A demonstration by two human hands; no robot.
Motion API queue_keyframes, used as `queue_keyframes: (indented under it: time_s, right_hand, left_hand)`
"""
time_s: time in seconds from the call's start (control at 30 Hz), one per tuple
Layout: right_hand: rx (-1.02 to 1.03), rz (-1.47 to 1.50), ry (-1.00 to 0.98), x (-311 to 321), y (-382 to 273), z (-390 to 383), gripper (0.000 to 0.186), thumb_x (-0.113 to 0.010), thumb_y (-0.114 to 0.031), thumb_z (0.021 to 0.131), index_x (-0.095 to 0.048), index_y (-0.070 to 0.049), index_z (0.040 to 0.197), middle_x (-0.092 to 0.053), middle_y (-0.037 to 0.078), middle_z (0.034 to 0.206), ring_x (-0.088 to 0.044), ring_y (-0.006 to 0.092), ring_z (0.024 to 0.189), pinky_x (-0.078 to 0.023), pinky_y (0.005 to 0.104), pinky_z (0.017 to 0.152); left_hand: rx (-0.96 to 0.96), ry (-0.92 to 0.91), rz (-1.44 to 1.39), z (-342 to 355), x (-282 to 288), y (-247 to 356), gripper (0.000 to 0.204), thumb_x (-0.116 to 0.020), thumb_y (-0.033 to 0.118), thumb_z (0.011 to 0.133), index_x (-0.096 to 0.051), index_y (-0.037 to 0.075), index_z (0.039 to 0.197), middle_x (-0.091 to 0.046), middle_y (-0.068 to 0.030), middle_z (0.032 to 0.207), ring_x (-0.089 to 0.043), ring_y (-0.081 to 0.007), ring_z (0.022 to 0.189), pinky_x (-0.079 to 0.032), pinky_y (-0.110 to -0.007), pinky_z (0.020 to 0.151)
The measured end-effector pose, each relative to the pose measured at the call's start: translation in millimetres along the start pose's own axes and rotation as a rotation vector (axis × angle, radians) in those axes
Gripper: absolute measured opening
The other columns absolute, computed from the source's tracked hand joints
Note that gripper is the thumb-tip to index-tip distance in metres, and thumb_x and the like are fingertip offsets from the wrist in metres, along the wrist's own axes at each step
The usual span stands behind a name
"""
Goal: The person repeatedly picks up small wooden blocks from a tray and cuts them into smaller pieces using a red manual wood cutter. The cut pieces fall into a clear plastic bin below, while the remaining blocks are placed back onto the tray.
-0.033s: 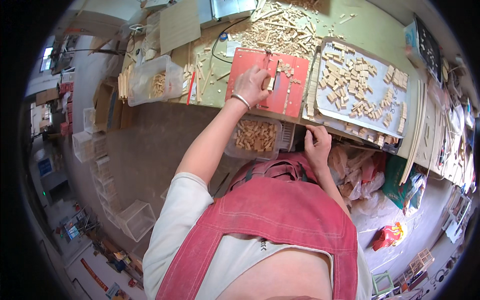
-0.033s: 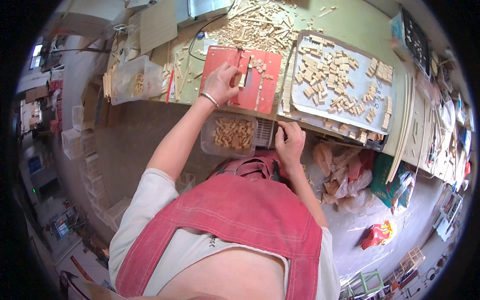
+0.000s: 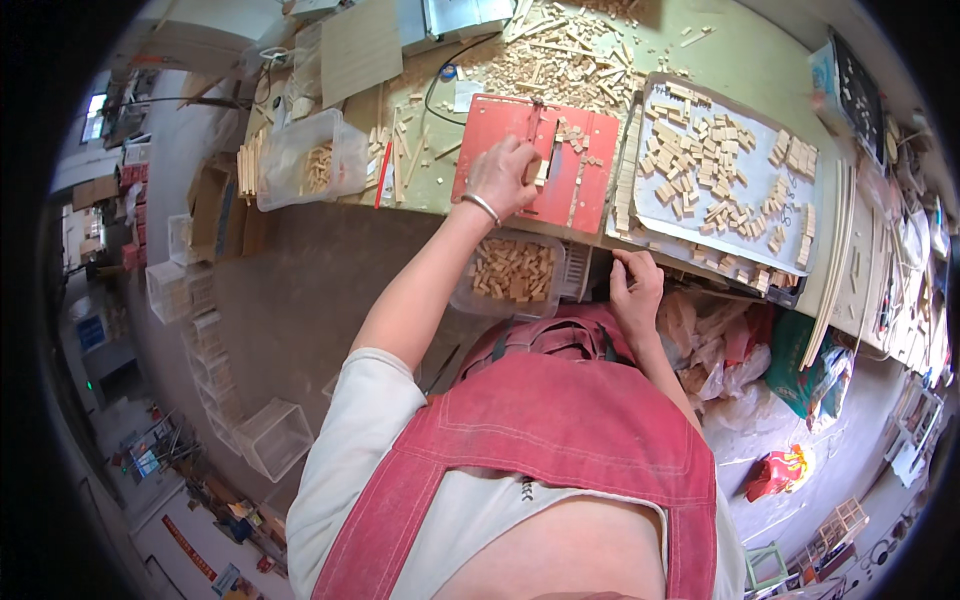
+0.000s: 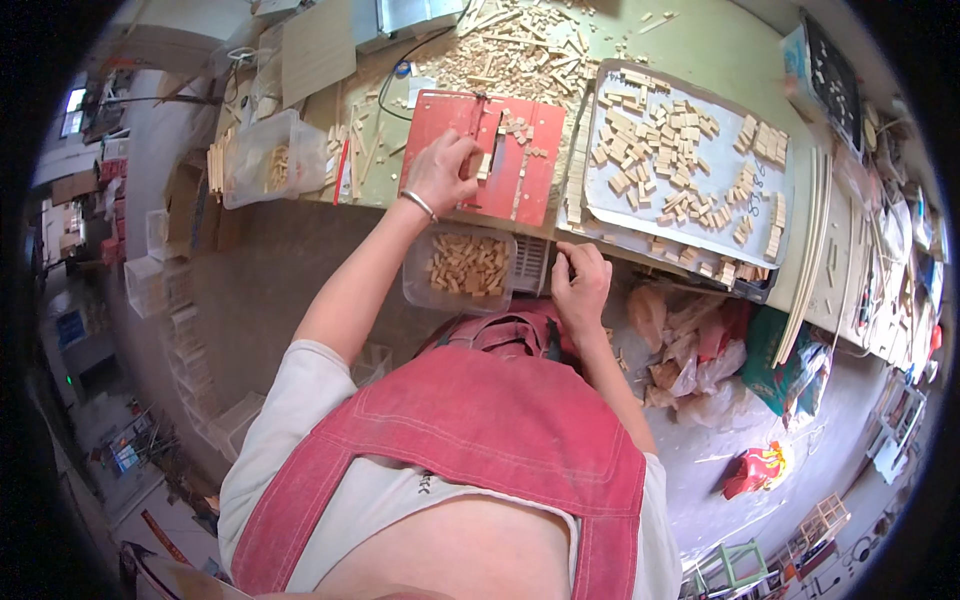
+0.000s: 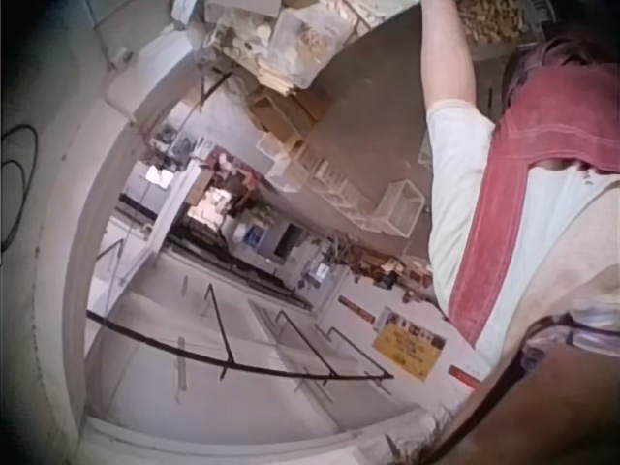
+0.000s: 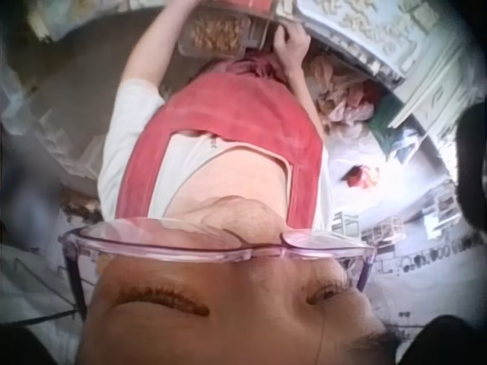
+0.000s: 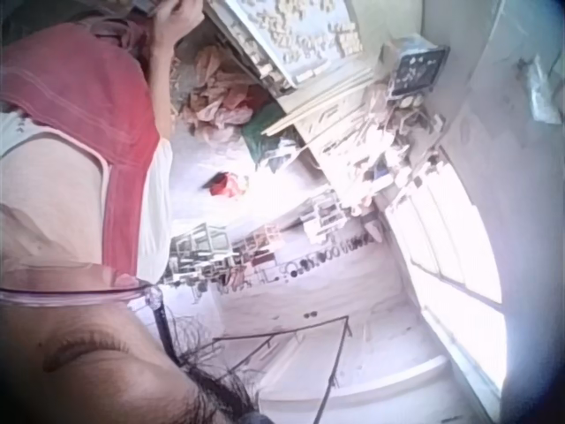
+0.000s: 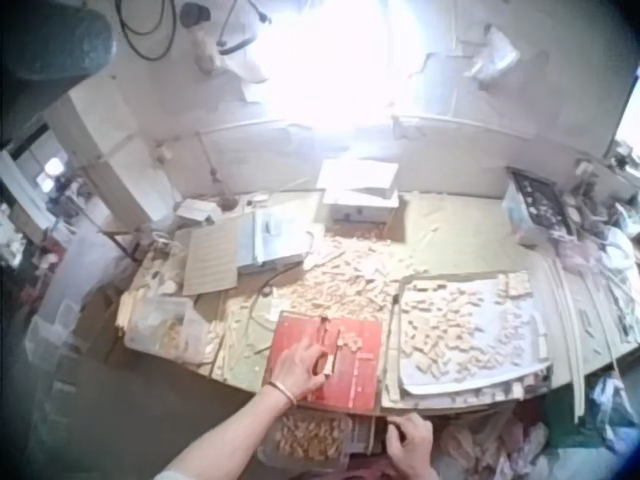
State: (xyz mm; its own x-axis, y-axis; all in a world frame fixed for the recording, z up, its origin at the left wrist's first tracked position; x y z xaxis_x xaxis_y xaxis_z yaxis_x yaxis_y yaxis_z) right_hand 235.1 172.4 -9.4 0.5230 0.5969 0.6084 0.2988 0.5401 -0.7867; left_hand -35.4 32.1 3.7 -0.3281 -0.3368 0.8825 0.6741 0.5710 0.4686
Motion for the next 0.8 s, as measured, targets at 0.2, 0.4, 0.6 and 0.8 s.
queue_keyframes:
  time_s: [0.2,0.4,0.6,0.8]
  right_hand:
    - [0.073,0.029,-0.020,-6.8,-9.5,1.6,0.013,-0.071,-0.003,0.088,-0.076,-0.004,0.100,-0.068,0.010,0.087,-0.065,0.0284,0.079,-0.044,0.0396,0.075]
    - [-0.147,0.381,-0.137,-11.3,-30.3,9.8,0.013,-0.071,-0.005,0.094,-0.075,0.000,0.105,-0.065,0.009,0.085,-0.061,0.0181,0.073,-0.047,0.0330,0.065]
    - [-0.192,0.363,-0.140,22.1,-7.3,4.7,0.015,-0.069,-0.005,0.097,-0.075,0.001,0.109,-0.070,0.009,0.093,-0.065,0.0158,0.081,-0.052,0.0299,0.073]
    - [-0.415,0.291,-0.052,77.4,61.2,-16.2,0.018,-0.069,-0.005,0.096,-0.076,0.002,0.111,-0.071,0.007,0.094,-0.064,0.0119,0.082,-0.052,0.0288,0.074]
  left_hand:
    - [-0.030,0.046,-0.096,-46.2,-2.1,2.3,0.031,-0.077,0.009,0.073,-0.070,0.008,0.104,-0.061,-0.0118,0.102,-0.065,-0.0335,0.099,-0.054,-0.044,0.084]
    - [-0.104,0.175,-0.318,-71.0,11.4,58.4,0.035,-0.078,0.010,0.072,-0.067,0.006,0.105,-0.061,-0.0132,0.109,-0.062,-0.0345,0.107,-0.052,-0.044,0.092]
    - [-0.089,0.038,-0.500,-91.3,-20.8,116.1,0.036,-0.076,0.009,0.075,-0.063,0.002,0.107,-0.063,-0.0154,0.102,-0.065,-0.0354,0.095,-0.054,-0.043,0.087]
    - [-0.124,-0.009,-0.427,-65.1,-78.3,147.4,0.035,-0.077,0.013,0.073,-0.063,0.006,0.104,-0.062,-0.0135,0.103,-0.064,-0.0361,0.097,-0.052,-0.047,0.084]
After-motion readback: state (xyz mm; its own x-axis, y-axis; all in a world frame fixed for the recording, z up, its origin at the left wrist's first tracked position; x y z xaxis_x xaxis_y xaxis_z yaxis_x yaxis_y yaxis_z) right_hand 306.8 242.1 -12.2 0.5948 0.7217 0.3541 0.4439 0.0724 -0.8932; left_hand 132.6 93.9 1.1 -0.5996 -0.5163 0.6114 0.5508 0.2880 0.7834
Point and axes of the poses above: each hand's wrist, its own z-axis towards the middle knuckle, its own x-axis out of the back of the hand, y = z × x, the point moved 1 cm from there along z, towards the middle knuckle
